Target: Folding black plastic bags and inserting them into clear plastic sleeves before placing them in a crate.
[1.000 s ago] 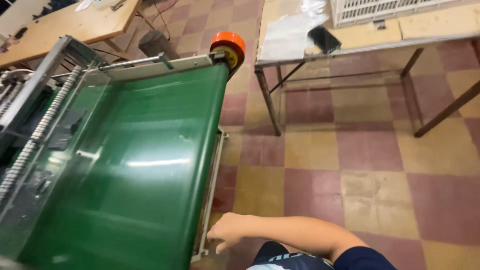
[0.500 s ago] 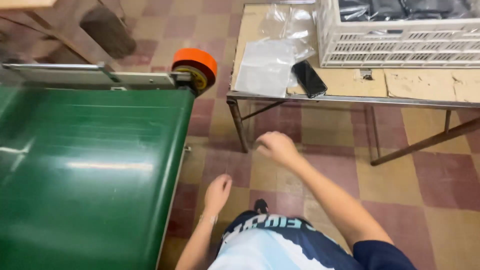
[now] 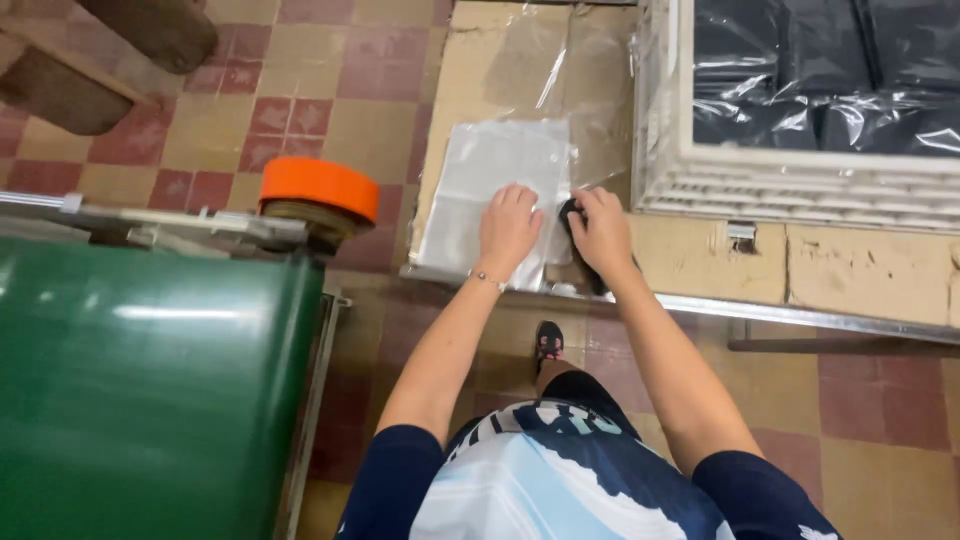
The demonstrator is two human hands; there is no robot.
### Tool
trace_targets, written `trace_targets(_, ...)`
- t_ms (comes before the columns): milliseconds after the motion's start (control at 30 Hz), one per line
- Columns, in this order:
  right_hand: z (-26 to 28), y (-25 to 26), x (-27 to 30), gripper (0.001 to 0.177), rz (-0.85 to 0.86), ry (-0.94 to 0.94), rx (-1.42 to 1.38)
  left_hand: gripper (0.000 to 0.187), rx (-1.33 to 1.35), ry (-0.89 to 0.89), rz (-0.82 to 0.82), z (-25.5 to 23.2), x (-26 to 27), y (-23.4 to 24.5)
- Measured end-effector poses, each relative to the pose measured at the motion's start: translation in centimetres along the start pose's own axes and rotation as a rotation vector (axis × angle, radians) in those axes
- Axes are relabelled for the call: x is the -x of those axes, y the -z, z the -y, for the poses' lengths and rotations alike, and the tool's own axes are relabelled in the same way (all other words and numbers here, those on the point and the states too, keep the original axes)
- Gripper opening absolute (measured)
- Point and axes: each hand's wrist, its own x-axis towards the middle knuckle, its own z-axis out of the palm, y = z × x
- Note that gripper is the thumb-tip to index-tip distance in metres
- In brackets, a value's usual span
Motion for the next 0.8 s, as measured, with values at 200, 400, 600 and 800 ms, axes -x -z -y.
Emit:
trace_targets(200,-4.4,-3.7,-6.1,0.038,0.093,-0.030,0.002,0.066,-0.248,0.161,0.215,1.5,-7.6,-7.4)
trace_targets(400,-8.1,-8.2,-8.5,0.046,0.106,0.077,0.126,0.061,-0.413,0.199,0.143,2.2,-8.3,-9.1)
trace_targets(600,-6.8,-8.8,-8.7,0.037,0.073,0.073,0.220,0.032,-0.456,0.028,-0.041,5.0,-7.6,-11.9)
trace_targets(800,-7.4,-9.9,-9.0,0.032,0.079,0.024,0.171,0.007,-0.328,-0.116,-0.200,5.5,-7.9,-12.1)
